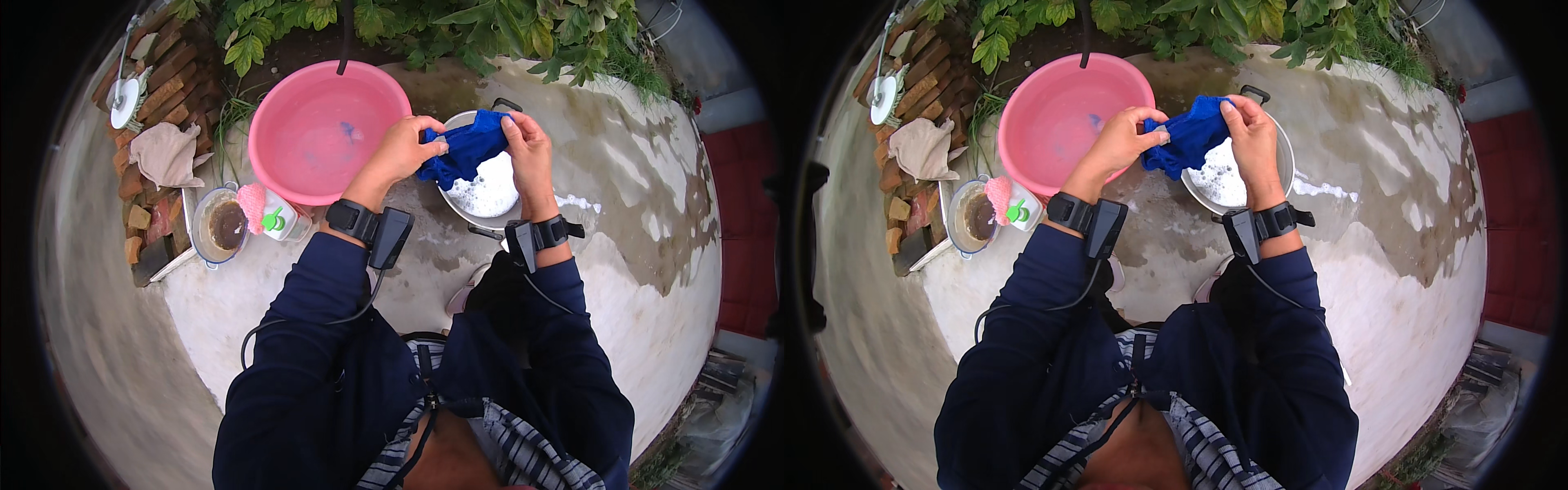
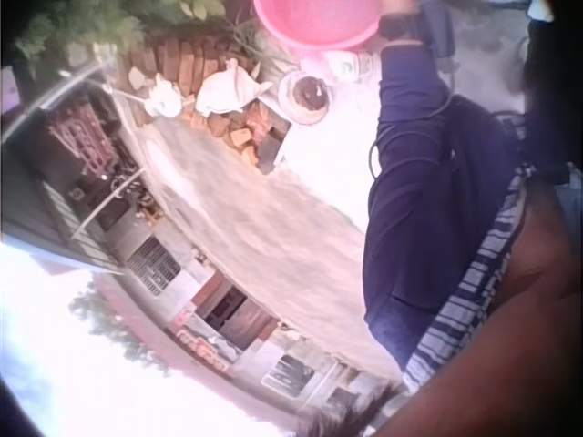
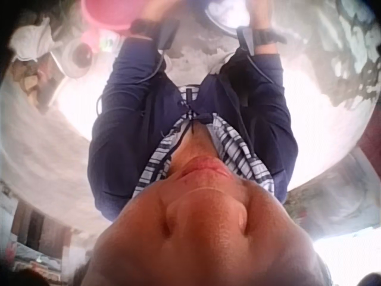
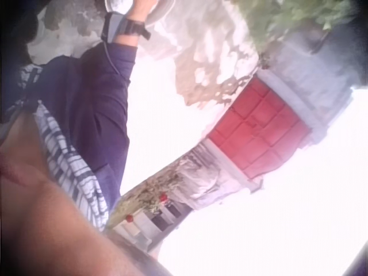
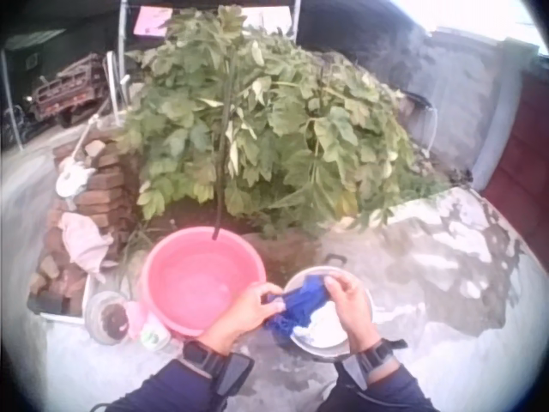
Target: The person washes a blue cloth by hand in a metal bucket filled with soapy water, repeatedly submerging, scrubbing, and wringing it. They then attach a pink cloth to a red flat mop head and place the mop aside.
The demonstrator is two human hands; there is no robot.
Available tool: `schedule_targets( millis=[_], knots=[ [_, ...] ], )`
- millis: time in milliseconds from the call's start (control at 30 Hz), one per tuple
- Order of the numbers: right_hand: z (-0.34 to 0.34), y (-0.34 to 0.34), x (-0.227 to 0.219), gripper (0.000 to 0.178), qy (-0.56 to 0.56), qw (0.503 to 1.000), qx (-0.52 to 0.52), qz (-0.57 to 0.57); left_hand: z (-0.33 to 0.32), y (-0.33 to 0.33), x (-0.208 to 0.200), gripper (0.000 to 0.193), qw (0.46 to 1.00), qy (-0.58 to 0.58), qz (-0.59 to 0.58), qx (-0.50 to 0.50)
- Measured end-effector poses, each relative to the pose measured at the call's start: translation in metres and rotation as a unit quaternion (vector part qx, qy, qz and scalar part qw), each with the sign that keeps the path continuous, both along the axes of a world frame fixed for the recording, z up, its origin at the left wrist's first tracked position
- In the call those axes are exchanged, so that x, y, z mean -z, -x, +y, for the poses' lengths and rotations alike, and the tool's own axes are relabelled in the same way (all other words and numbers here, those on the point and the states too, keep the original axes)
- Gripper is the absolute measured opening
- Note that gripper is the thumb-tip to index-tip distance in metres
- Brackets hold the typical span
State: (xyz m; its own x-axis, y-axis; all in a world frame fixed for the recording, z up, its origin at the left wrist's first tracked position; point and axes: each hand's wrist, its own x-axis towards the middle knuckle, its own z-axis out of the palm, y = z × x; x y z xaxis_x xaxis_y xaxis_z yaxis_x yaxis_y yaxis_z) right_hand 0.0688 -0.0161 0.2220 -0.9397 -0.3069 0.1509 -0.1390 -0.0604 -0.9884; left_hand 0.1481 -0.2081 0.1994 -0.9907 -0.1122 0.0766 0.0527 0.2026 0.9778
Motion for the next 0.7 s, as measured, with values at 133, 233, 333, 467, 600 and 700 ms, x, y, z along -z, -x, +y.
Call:
schedule_targets(
  millis=[133, 233, 333, 467, 600, 700],
  knots=[
    [-0.004, 0.013, -0.021, 0.021, -0.025, 0.998, 0.039, 0.048, -0.026, -0.008, 0.012, 0.019, 0.996, 0.062, 0.002, -0.059],
    [-0.010, 0.022, -0.028, 0.018, -0.050, 0.998, -0.028, 0.033, -0.045, -0.020, 0.011, 0.015, 0.990, 0.099, -0.011, -0.104],
    [-0.021, 0.037, -0.018, 0.016, -0.119, 0.991, -0.067, 0.014, -0.058, -0.027, 0.001, 0.012, 0.989, 0.058, -0.055, -0.125],
    [-0.061, 0.063, 0.004, 0.015, -0.194, 0.968, -0.158, 0.019, -0.086, -0.029, 0.028, 0.016, 0.961, 0.102, -0.036, -0.254],
    [-0.104, 0.071, -0.003, 0.015, -0.164, 0.973, -0.155, 0.038, -0.093, -0.036, 0.002, 0.016, 0.886, 0.226, 0.106, -0.391],
    [-0.121, 0.077, -0.001, 0.016, -0.132, 0.975, -0.173, 0.053, -0.096, -0.047, -0.011, 0.016, 0.870, 0.291, 0.092, -0.386]
  ],
)
